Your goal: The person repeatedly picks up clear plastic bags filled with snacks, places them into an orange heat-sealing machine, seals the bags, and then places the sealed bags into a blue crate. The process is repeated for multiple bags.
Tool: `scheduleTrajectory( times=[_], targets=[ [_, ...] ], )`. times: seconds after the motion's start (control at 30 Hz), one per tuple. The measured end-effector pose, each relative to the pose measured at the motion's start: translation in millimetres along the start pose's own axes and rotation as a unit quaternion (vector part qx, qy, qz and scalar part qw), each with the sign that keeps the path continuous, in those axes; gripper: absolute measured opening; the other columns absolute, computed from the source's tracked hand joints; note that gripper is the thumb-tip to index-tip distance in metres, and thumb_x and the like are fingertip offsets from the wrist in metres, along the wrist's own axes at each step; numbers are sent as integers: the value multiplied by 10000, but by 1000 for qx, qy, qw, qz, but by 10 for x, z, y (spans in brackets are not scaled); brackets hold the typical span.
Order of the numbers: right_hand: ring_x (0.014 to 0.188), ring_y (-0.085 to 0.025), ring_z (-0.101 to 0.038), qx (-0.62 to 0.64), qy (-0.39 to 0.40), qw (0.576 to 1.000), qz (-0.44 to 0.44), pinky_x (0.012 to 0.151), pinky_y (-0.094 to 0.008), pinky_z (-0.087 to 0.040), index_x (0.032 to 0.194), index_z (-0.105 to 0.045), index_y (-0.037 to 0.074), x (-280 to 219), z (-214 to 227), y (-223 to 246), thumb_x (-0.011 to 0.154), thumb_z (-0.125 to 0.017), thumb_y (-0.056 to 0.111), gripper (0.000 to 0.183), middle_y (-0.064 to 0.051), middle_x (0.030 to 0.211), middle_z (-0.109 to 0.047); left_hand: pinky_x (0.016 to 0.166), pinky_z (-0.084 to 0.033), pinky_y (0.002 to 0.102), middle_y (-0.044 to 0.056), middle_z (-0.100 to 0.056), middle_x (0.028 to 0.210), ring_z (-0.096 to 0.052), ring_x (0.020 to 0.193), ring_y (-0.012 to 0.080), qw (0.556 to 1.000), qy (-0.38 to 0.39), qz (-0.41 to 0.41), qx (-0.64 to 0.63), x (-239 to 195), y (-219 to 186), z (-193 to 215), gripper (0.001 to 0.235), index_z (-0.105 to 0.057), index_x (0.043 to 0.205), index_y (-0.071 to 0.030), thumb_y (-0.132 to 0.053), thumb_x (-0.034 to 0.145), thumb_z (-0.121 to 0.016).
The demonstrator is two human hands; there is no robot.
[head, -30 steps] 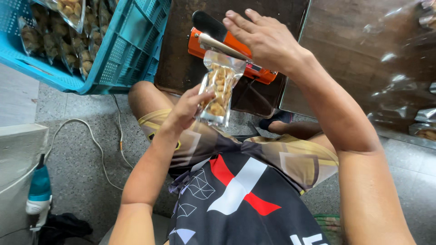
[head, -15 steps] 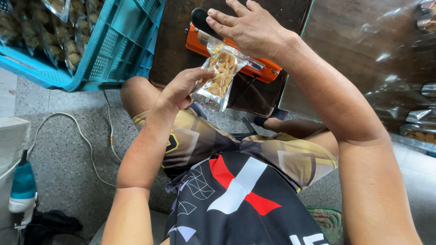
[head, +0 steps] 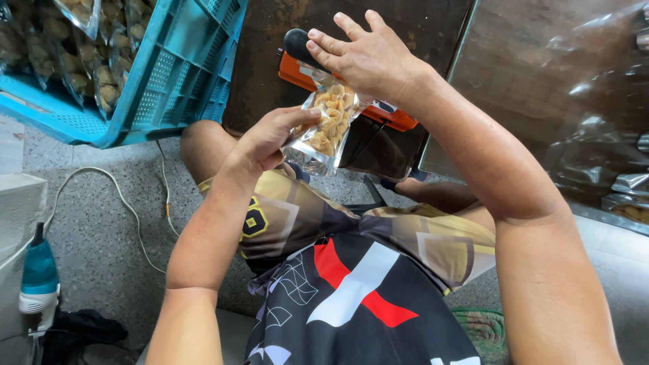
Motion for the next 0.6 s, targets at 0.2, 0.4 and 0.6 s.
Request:
scheduleTrajectory(
  times=[0.2, 0.4, 0.6],
  targets=[
    [1458, -327, -386, -24, -2, 1000, -4, 1092, -679, -299, 1600, -394, 240, 70, -113, -13, 1027, -458, 298, 579, 12, 1643, -389, 779, -633, 293, 115, -744, 1106, -759, 916, 169, 1000, -1, 1, 1, -9, 23, 3, 373, -624, 1269, 25, -186, 966, -676],
    [1442, -317, -405, -32, 14, 999, -24, 1108, -666, -299, 1603, -389, 260, 93, -135, 21, 1009, -479, 260, 601, 40, 1649, -372, 790, -636, 294, 122, -734, 1122, -754, 938, 169, 1000, 2, -4, -17, -18, 39, -6, 388, -616, 1280, 40, -183, 971, -686],
    [1427, -327, -408, -22, 31, 999, -31, 1092, -673, -299, 1594, -387, 241, 80, -125, 29, 1003, -481, 228, 599, 38, 1643, -365, 790, -641, 303, 118, -741, 1110, -759, 925, 172, 1000, -3, -6, -7, -5, 27, -4, 396, -628, 1267, 30, -184, 939, -689]
  ],
)
Point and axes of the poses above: each hand's wrist, its own x-axis towards the middle knuckle, its own z-axis out of the back of the hand, y = z × x, the point moved 10 cm from there along x, towards the middle knuckle
